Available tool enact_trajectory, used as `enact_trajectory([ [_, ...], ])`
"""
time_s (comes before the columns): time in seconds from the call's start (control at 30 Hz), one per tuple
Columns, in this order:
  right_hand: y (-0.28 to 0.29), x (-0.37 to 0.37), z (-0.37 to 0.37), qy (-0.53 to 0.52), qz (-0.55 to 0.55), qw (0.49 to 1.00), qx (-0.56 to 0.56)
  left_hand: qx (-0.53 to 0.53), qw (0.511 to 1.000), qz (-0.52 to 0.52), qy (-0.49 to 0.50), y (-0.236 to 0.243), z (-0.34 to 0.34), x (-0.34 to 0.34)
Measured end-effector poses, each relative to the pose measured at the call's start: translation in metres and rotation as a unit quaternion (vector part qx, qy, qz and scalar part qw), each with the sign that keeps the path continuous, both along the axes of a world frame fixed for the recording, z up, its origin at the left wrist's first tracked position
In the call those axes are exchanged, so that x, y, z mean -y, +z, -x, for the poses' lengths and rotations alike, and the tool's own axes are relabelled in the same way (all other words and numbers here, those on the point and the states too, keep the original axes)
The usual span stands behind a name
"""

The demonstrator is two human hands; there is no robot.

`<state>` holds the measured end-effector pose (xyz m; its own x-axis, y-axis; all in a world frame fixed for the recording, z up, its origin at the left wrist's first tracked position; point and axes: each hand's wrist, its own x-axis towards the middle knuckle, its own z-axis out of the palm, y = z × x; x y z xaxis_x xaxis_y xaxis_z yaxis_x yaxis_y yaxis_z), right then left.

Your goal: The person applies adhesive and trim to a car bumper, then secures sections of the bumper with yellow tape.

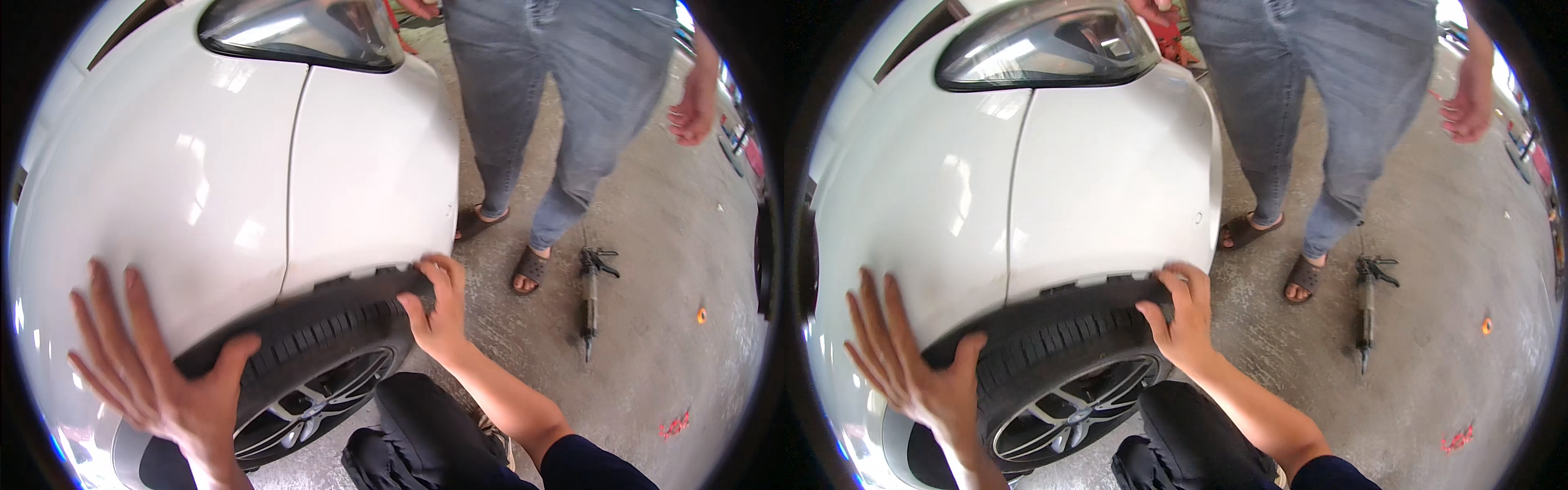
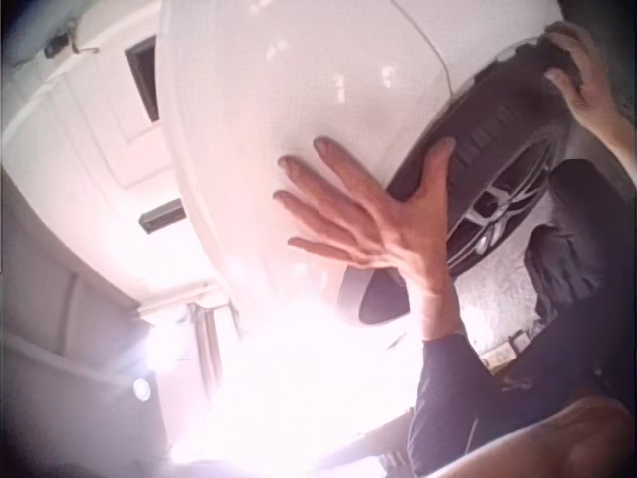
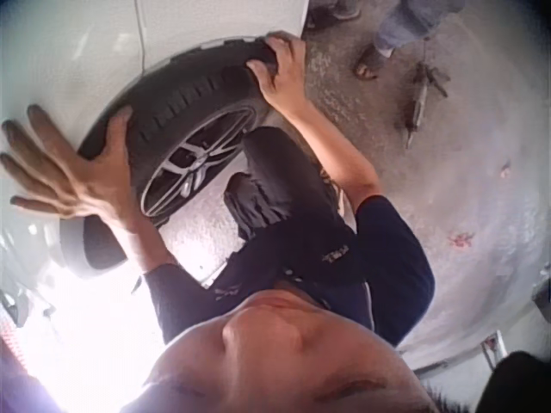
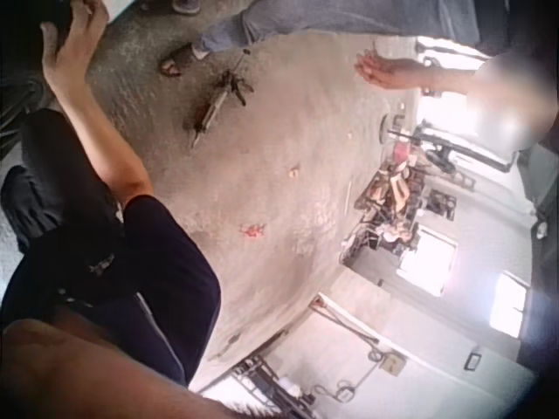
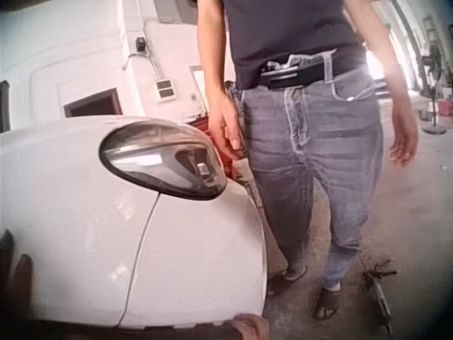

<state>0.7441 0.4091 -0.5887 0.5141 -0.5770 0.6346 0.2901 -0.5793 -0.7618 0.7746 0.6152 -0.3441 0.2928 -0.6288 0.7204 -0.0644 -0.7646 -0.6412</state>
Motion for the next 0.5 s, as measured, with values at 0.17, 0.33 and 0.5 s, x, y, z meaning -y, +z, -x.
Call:
enact_trajectory([
  [0.17,0.0,0.009,0.001,0.002,0.006,0.999,0.044,0.006,0.998,-0.053,0.019,0.01,0.007,-0.011],
  [0.33,-0.012,0.008,-0.003,-0.003,0.01,0.998,0.069,0.01,0.996,-0.039,-0.084,0.0,-0.006,0.007],
  [0.5,-0.013,0.005,-0.01,0.026,-0.009,0.996,0.082,-0.043,0.997,0.012,-0.07,-0.003,0.006,0.007],
])
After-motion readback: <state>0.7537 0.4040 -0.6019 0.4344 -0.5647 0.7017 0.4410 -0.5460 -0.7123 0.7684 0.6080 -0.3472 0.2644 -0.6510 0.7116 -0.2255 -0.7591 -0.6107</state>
